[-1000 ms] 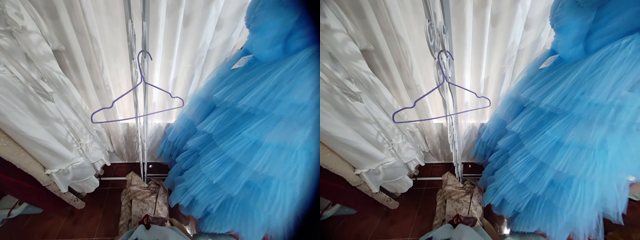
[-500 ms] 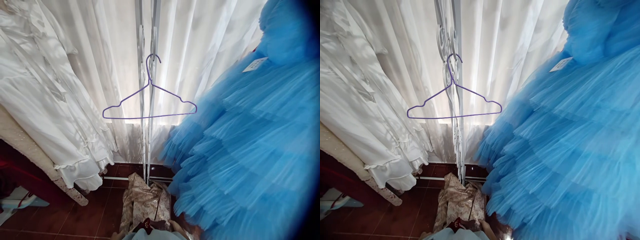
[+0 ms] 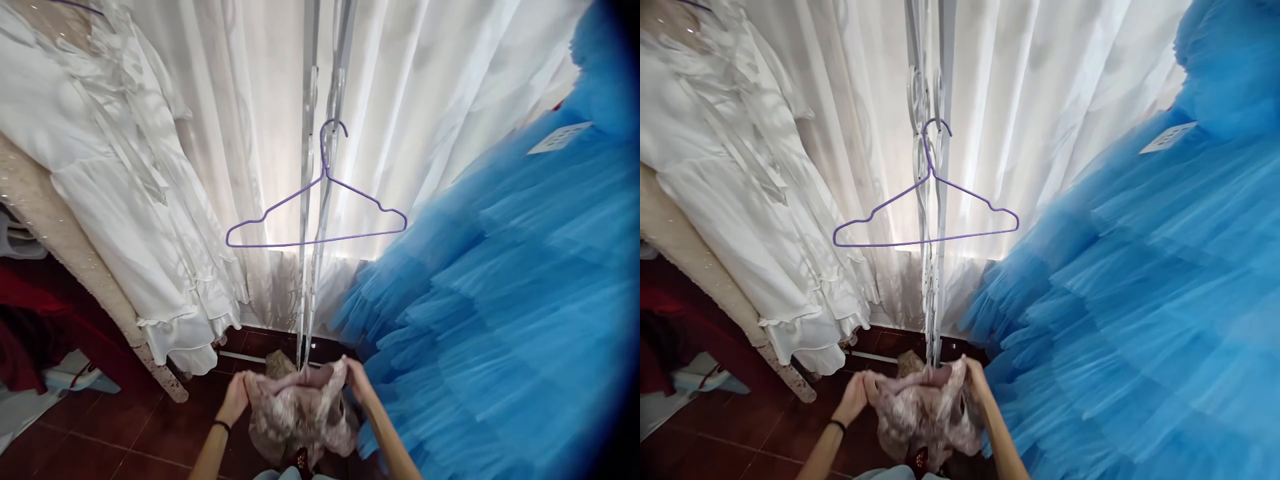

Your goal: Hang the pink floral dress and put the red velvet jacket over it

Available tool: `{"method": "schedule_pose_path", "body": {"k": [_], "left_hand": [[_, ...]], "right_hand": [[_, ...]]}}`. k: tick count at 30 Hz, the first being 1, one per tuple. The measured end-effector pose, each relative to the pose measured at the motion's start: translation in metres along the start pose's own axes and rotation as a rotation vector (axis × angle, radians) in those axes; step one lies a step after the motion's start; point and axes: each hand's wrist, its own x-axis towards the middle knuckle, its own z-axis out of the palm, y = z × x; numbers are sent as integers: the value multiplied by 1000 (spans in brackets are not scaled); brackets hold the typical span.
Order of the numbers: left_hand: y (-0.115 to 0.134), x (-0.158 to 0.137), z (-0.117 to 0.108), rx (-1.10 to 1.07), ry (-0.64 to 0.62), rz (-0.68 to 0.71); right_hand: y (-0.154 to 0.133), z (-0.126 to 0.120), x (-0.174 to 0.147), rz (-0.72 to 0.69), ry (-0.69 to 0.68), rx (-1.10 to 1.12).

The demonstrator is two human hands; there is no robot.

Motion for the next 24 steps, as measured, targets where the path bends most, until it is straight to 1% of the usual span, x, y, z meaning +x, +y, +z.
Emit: {"method": "schedule_pose_path", "body": {"k": [2, 4, 6, 8, 11, 14, 15, 17, 19, 21, 22, 24], "left_hand": [[36, 22, -6, -93, 39, 85], [76, 39, -8, -163, 49, 172], [113, 48, -6, -219, 53, 270], [146, 47, -1, -272, 71, 385], [197, 32, 6, -297, 79, 595], [250, 12, 18, -202, 49, 890], [267, 6, 24, -174, 49, 988], [297, 0, 39, -143, 57, 1129], [321, 1, 55, -114, 49, 1209], [338, 4, 73, -53, 12, 1244], [343, 7, 81, -9, -15, 1247], [347, 11, 95, 109, -76, 1229]], "right_hand": [[-40, 1, 25, -50, -41, 74], [-83, 10, 36, -113, -156, 147], [-119, 23, 35, -160, -244, 141], [-144, 39, 28, -206, -243, 92], [-166, 57, 18, -348, -155, 123], [-182, 70, 12, -489, -87, 235], [-187, 73, 10, -509, -79, 268], [-196, 82, 7, -520, -100, 279], [-205, 91, 5, -543, -135, 233], [-211, 100, 6, -604, -102, 218], [-213, 104, 8, -648, -47, 237], [-215, 105, 13, -761, 112, 262]]}}
